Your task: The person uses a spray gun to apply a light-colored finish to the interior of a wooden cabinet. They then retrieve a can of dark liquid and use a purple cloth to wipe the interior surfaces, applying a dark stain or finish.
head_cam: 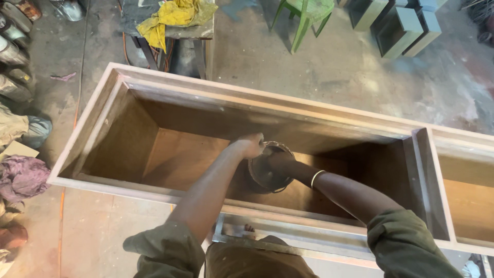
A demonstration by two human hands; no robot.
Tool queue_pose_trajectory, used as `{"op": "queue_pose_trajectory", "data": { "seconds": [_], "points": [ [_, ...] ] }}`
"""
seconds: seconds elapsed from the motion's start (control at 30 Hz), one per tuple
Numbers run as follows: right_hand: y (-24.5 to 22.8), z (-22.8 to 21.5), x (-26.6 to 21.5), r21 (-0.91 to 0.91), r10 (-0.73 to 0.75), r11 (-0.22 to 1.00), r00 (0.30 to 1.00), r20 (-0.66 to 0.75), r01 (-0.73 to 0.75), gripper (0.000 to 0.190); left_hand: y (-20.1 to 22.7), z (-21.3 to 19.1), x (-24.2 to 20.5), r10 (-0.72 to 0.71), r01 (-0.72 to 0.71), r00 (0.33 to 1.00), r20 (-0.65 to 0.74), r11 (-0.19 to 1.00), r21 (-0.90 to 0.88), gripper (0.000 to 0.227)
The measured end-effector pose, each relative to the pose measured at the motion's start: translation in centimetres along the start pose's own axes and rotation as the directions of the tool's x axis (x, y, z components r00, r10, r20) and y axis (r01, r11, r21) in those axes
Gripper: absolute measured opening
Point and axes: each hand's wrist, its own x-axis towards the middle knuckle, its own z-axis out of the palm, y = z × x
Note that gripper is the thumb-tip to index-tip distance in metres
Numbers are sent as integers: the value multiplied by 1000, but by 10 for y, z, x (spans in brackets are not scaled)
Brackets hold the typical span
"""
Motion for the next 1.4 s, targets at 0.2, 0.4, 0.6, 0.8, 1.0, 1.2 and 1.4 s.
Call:
{"op": "queue_pose_trajectory", "data": {
  "seconds": [0.2, 0.4, 0.6, 0.8, 1.0, 1.2, 1.4],
  "points": [
    [-9, -18, -13, -51, -43, 998, 999, 7, 43, 22, -7, 12, 6, 6, -5, 1000, -13, 1000, 20, 34],
    [-18, -30, -16, -188, -110, 975, 993, 44, 117, 22, 5, 2, -4, -35, 35, 999, 12, 999, -24, 37],
    [-23, -32, -18, -315, -76, 945, 997, 34, 83, 27, 13, -8, -16, -52, 52, 998, 18, 998, -29, 40],
    [0, -7, -9, -40, -135, 990, 989, 53, 137, 34, 8, 6, -10, -1, 2, 1000, 12, 999, -34, 37],
    [81, 5, 3, 655, -225, 649, 921, -320, 386, 59, 1, 20, -10, 166, -162, 984, -71, 985, 61, 40],
    [120, -18, -35, 829, 112, 551, 993, 37, -93, 45, -9, -12, -49, 246, -246, 969, 12, 966, 84, 40],
    [51, -70, -99, 938, 92, -343, 995, -24, 54, 59, -48, -80, -131, 289, -291, 956, -57, 956, -34, 40]
  ]
}}
